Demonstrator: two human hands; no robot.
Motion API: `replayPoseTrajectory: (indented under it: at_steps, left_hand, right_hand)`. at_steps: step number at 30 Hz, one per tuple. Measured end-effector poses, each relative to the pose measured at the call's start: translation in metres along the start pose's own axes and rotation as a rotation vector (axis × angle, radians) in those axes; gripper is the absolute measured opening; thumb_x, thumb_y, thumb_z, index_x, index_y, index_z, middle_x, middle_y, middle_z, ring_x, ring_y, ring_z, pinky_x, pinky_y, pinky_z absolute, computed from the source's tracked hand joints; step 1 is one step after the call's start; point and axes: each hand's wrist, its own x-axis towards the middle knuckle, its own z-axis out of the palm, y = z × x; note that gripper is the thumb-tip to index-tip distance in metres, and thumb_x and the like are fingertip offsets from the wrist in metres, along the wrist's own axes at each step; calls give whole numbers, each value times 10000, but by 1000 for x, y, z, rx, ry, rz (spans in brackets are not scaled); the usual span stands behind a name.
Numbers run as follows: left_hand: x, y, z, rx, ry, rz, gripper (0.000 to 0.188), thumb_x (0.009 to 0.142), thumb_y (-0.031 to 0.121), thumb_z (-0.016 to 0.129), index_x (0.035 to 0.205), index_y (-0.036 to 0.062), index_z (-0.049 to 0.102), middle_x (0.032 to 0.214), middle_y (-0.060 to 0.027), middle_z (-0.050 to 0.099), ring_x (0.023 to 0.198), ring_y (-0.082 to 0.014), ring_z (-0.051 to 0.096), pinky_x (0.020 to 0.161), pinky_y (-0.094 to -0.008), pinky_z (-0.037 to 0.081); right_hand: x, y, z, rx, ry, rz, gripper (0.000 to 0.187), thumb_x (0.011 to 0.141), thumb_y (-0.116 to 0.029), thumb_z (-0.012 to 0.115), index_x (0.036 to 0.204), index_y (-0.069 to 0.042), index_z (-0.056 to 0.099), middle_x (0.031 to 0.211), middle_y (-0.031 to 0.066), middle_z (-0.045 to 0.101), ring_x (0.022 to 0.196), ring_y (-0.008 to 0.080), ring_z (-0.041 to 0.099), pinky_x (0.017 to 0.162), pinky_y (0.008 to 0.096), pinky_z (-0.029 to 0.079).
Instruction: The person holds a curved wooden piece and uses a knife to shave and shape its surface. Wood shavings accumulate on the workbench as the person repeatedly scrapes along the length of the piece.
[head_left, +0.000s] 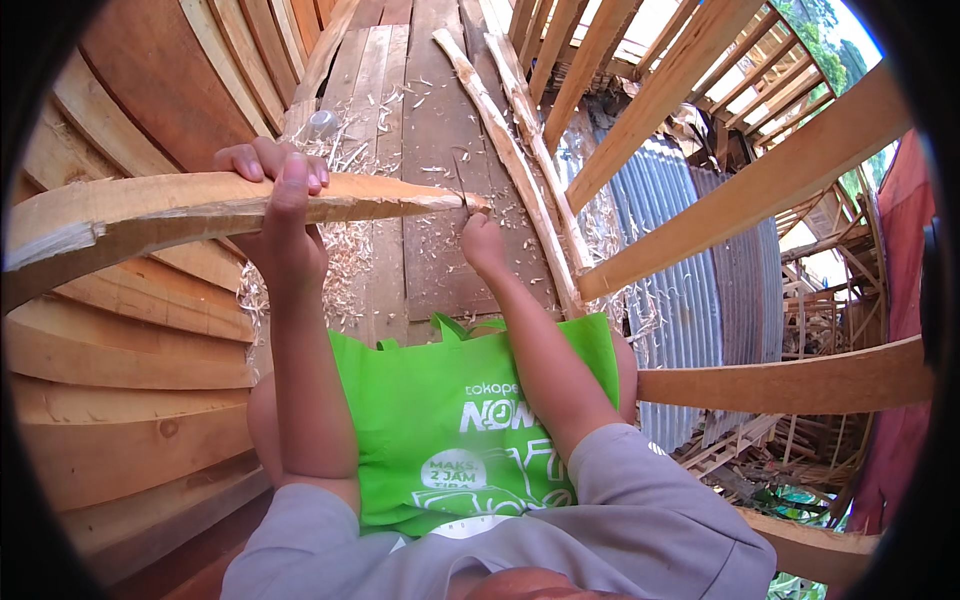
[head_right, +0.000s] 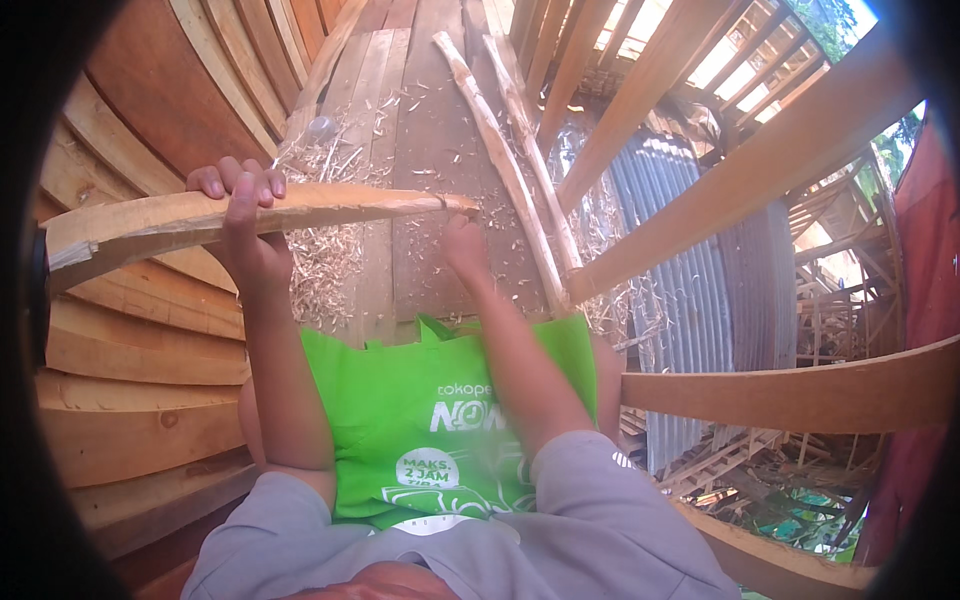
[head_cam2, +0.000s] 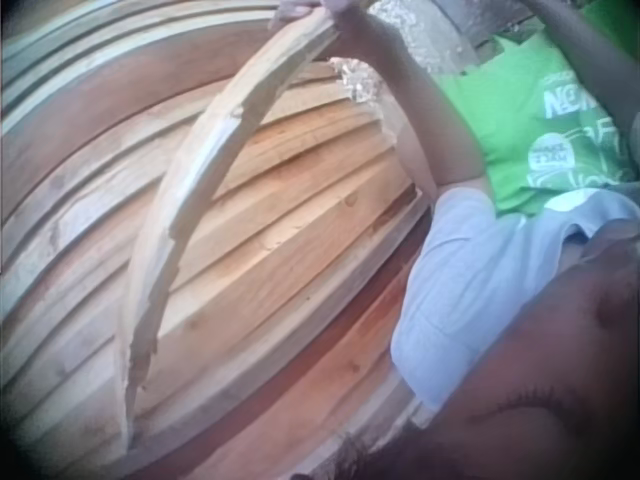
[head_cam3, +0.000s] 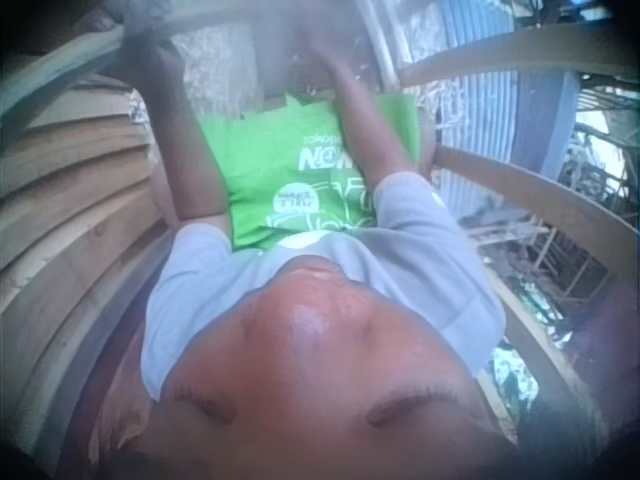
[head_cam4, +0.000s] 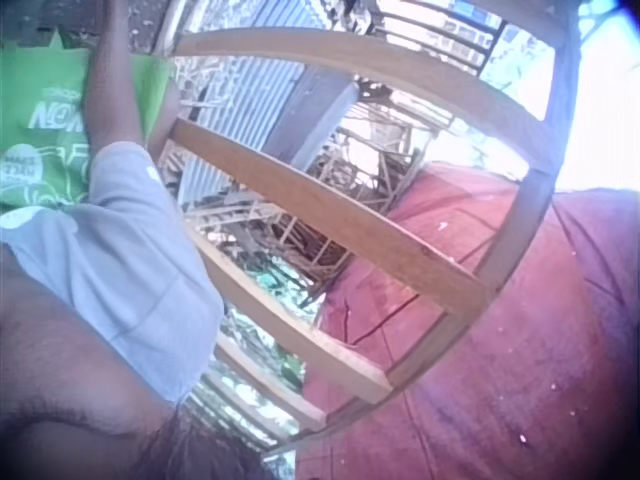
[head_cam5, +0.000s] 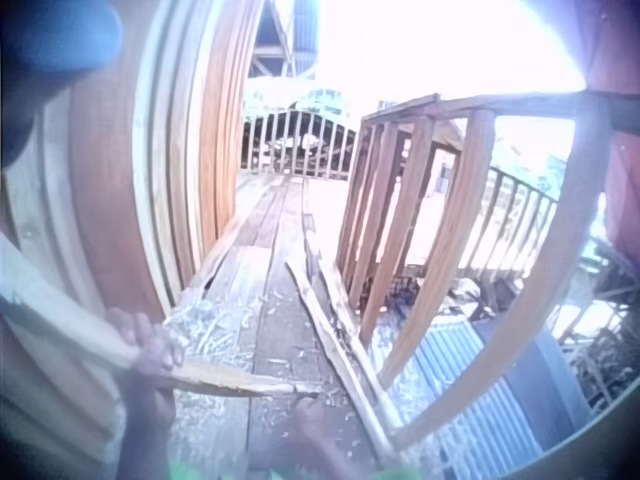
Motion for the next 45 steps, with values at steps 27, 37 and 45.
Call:
replayPoseTrajectory:
  at_steps: [27,37,45]
  left_hand:
    - [4,-12,-11,-74,-76,94,366,820,-48,653,990,123,378,794,-12,451,714,-123,492,732,-329,471]
    - [-16,-48,-24,201,-18,51,374,828,-88,685,966,88,386,778,-51,573,711,-137,632,697,-309,583]
    - [-14,-42,-10,191,40,7,374,814,-24,678,953,99,353,730,-37,560,683,-137,617,736,-321,543]
  right_hand:
    - [-18,-25,-9,-173,131,-78,668,1006,-423,290,966,140,649,990,332,674,939,525,632,873,533,472]
    - [-24,-24,-18,-155,-205,-108,588,1021,-408,373,1075,122,621,989,309,668,922,440,664,805,496,523]
    - [-26,-13,-37,39,-387,85,432,1044,-408,391,851,-36,494,654,56,499,501,160,453,441,364,384]
